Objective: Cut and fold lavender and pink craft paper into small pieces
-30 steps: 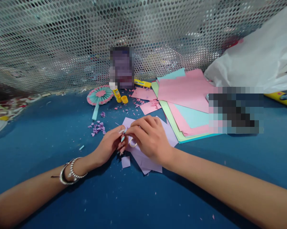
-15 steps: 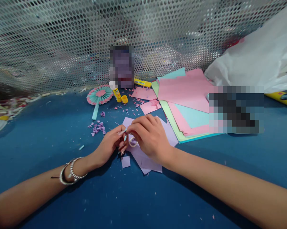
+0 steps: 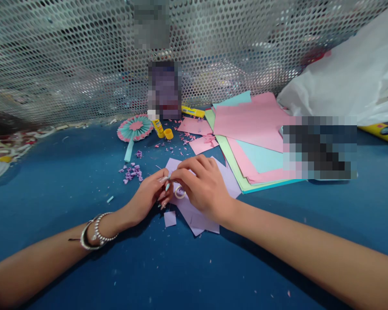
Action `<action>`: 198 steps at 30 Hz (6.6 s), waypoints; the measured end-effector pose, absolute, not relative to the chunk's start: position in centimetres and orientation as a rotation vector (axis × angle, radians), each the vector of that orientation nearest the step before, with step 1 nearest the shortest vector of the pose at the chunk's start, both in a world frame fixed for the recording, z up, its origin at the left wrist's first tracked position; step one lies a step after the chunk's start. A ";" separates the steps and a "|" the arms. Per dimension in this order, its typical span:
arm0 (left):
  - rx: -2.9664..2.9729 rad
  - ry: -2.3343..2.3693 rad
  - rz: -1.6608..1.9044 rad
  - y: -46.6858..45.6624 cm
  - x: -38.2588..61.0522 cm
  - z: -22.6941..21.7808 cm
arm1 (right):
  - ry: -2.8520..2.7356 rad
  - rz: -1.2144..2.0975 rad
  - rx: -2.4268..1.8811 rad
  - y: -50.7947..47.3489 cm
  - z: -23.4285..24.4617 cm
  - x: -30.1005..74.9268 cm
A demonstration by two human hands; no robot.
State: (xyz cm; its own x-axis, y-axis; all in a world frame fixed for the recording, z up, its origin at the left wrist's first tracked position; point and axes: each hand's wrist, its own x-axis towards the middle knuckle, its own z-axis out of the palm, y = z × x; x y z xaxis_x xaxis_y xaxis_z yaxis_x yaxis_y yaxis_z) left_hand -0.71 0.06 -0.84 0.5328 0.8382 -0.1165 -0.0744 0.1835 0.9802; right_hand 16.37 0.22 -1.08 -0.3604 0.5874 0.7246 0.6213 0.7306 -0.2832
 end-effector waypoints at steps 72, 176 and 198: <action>1.718 0.974 0.816 -0.7 -0.7 -0.3 | -1.575 1.152 -0.933 0.2 -0.7 15.9; 2.147 1.041 0.704 -1.2 -1.1 -0.3 | -1.510 1.213 -0.898 -0.1 -0.9 15.7; 2.059 0.973 0.736 -1.1 -1.0 0.0 | -1.657 0.935 -0.921 -0.4 -0.7 15.7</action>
State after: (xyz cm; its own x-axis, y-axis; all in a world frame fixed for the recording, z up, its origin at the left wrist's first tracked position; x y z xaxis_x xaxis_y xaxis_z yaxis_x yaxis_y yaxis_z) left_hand -1.00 -1.11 -0.04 0.5498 0.8153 0.1815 0.3971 -0.4464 0.8019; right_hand 15.69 -0.44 -0.71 -0.2289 0.8967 0.3789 0.1396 0.4155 -0.8988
